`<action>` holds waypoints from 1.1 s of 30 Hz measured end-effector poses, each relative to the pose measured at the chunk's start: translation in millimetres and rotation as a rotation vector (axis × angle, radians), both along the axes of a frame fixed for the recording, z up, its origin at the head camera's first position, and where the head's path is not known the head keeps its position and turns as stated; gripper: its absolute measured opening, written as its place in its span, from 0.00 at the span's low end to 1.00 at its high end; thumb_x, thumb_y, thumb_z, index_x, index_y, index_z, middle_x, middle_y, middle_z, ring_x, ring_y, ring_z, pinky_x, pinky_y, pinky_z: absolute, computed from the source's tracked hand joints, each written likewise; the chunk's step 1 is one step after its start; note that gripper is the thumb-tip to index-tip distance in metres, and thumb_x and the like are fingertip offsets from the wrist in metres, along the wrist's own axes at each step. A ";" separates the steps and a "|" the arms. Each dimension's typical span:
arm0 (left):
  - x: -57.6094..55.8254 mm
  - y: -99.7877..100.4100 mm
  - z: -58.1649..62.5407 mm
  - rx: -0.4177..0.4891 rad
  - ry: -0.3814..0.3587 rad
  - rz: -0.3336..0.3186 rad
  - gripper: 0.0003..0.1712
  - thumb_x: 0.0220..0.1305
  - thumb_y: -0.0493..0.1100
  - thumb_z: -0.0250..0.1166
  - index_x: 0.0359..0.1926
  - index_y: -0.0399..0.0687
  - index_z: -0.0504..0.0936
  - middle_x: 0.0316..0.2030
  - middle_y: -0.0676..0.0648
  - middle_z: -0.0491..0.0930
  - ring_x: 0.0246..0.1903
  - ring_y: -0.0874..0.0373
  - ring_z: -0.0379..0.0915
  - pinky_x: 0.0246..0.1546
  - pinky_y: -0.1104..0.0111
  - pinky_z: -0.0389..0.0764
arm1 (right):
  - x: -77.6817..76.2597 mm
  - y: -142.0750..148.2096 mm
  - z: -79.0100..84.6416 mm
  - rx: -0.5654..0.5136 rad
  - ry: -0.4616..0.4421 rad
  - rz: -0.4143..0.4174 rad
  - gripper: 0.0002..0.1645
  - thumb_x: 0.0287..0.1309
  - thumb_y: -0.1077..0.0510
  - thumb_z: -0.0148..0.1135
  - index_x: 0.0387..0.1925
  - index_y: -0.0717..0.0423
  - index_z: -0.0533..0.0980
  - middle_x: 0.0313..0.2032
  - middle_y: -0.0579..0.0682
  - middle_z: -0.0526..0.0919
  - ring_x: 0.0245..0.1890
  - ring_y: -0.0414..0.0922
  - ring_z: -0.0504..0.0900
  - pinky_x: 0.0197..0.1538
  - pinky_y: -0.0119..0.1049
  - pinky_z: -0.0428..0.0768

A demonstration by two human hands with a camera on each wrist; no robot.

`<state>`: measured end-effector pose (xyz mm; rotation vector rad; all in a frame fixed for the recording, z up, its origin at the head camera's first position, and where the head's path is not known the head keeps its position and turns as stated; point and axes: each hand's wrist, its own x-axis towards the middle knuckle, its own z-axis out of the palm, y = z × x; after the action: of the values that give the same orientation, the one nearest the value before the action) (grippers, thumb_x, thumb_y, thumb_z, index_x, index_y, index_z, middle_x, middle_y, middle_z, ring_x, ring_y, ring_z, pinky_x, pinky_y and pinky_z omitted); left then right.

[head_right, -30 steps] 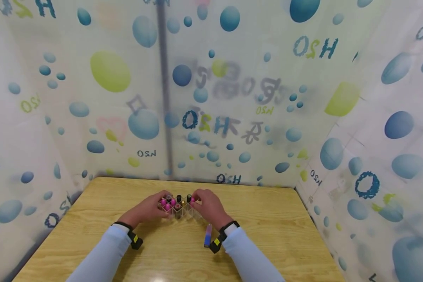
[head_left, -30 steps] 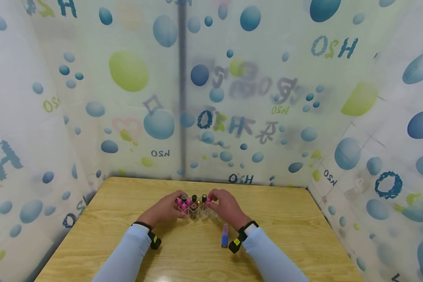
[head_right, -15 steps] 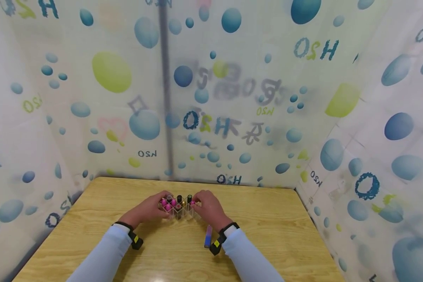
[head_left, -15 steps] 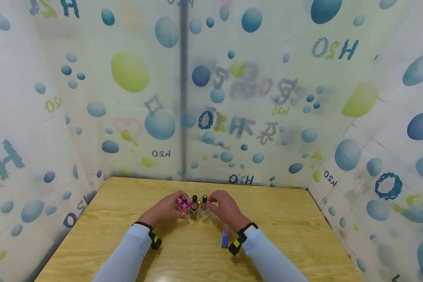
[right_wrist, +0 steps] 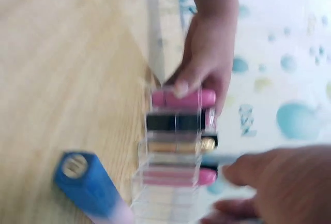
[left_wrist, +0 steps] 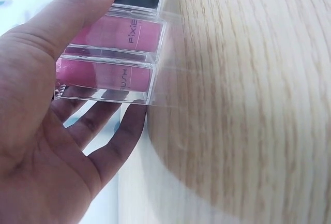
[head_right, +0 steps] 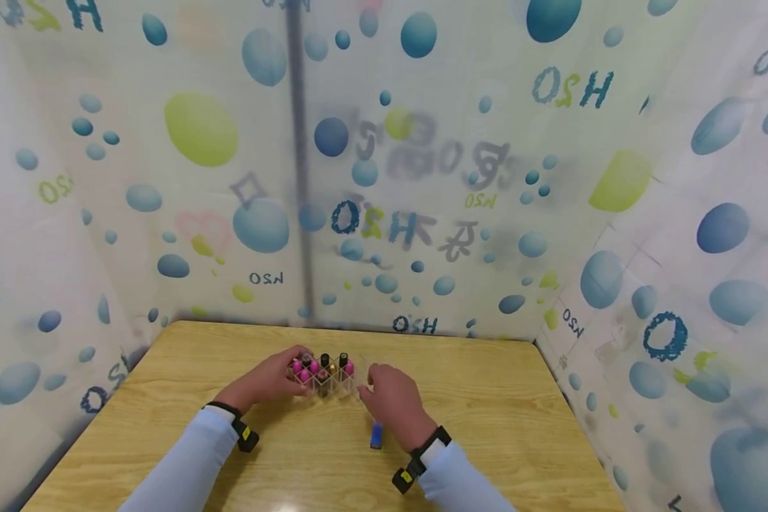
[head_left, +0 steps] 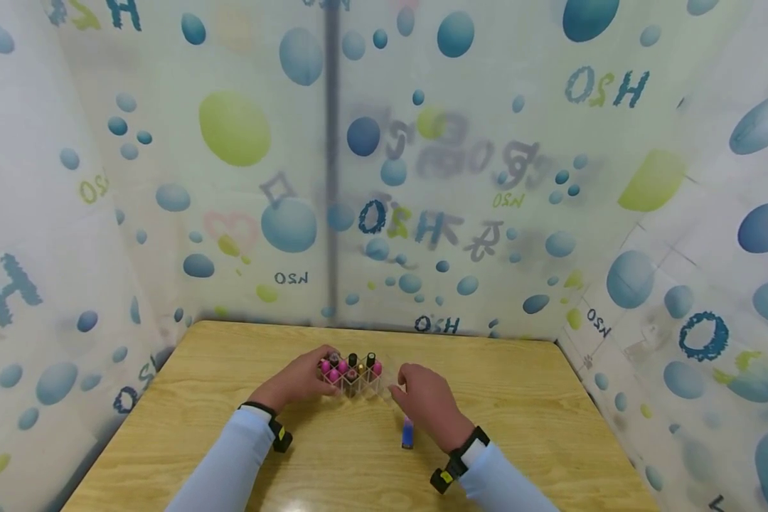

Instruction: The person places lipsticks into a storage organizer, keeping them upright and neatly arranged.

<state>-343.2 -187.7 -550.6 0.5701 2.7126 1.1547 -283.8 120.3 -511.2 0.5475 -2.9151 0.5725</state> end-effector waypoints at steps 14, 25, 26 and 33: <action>-2.3 -1.8 -2.2 0.015 -0.021 0.017 0.44 0.59 0.48 0.87 0.72 0.49 0.76 0.52 0.50 0.82 0.49 0.55 0.77 0.59 0.50 0.79 | 35.4 -15.5 -26.7 0.244 0.032 -0.170 0.25 0.67 0.44 0.79 0.32 0.54 0.75 0.23 0.47 0.75 0.21 0.45 0.75 0.26 0.44 0.77; -0.4 -0.2 -1.7 0.023 -0.028 0.022 0.42 0.60 0.48 0.87 0.70 0.50 0.76 0.55 0.49 0.82 0.54 0.54 0.78 0.64 0.48 0.79 | 33.7 -12.7 -39.2 0.168 0.032 -0.059 0.08 0.60 0.65 0.72 0.39 0.55 0.80 0.27 0.48 0.77 0.22 0.45 0.76 0.25 0.44 0.75; -0.2 0.0 -1.4 0.022 -0.028 0.024 0.42 0.60 0.48 0.87 0.70 0.50 0.76 0.55 0.49 0.82 0.54 0.54 0.78 0.64 0.48 0.79 | 32.6 -12.5 -36.9 0.156 0.000 -0.034 0.07 0.61 0.64 0.72 0.40 0.54 0.82 0.28 0.47 0.78 0.23 0.44 0.76 0.26 0.43 0.76; 0.0 0.1 -2.5 0.026 -0.025 0.024 0.43 0.60 0.49 0.87 0.71 0.49 0.76 0.57 0.49 0.82 0.57 0.53 0.79 0.66 0.47 0.78 | 23.9 -8.8 -27.3 -0.090 -0.258 0.148 0.13 0.69 0.58 0.72 0.52 0.55 0.85 0.34 0.42 0.84 0.28 0.37 0.78 0.34 0.36 0.79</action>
<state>-343.1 -187.7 -553.1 0.5246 2.6948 1.1961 -259.9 111.5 -538.4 0.7327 -3.0845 0.8478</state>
